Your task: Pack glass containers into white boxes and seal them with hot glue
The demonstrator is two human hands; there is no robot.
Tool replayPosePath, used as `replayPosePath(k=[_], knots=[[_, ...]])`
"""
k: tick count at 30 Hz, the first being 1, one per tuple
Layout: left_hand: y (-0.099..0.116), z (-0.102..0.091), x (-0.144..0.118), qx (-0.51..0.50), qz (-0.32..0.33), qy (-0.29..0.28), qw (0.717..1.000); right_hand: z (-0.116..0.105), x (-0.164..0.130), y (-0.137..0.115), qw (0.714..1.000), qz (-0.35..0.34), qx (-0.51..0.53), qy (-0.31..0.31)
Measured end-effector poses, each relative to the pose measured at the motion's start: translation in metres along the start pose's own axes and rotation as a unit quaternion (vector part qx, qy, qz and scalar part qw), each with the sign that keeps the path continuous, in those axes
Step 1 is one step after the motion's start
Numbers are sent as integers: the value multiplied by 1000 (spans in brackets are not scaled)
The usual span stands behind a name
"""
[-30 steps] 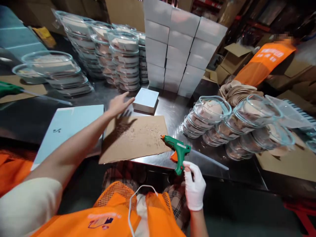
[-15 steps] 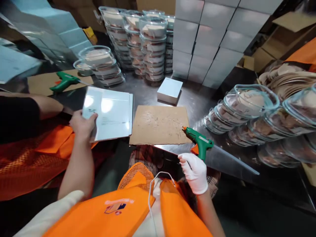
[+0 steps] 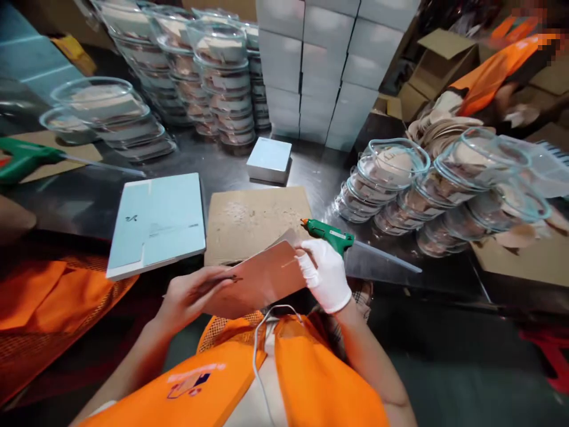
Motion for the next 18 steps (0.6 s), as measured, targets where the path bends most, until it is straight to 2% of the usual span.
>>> replayPosePath(k=[1, 2, 4, 5, 6, 8, 10, 12, 14, 15, 16, 17, 18], knots=[[-4, -2, -6, -1, 7, 3, 1000, 8, -3, 13, 993, 53, 54, -87], [-9, -5, -12, 7, 6, 9, 1000, 19, -8, 24, 971, 105, 115, -182], [-17, -9, -21, 53, -7, 19, 998, 42, -25, 38, 895, 181, 226, -338], [-20, -8, -25, 89, -9, 15, 996, 52, -32, 41, 860, 205, 268, -382], [-20, -3, -29, 127, -1, 2, 992, 62, -39, 43, 833, 221, 302, -407], [-19, 16, -38, 182, 25, -47, 982, 81, -50, 41, 799, 225, 357, -429], [-17, 39, -48, 199, 33, -94, 975, 94, -61, 34, 775, 207, 398, -445], [-15, 55, -56, 185, 23, -130, 974, 96, -72, 26, 762, 185, 418, -458], [-13, 57, -60, 144, 17, -154, 977, 87, -83, 22, 761, 171, 416, -466], [-12, 51, -60, 119, 13, -153, 981, 79, -85, 24, 782, 167, 408, -440], [-12, 41, -59, 96, 3, -134, 986, 67, -84, 28, 823, 166, 395, -373], [-15, 29, -56, 80, -19, -97, 992, 51, -81, 35, 876, 160, 374, -258], [-18, 17, -53, 65, -51, -49, 995, 33, -78, 41, 920, 145, 347, -111]])
Point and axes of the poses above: each hand's wrist, its own x-axis towards the middle knuckle, its own z-axis out of the palm, y = z × x, the point moved 6 cm from there along x, towards the middle knuckle, and after that the axes turned 5 degrees about x, right-handed, at the moved point
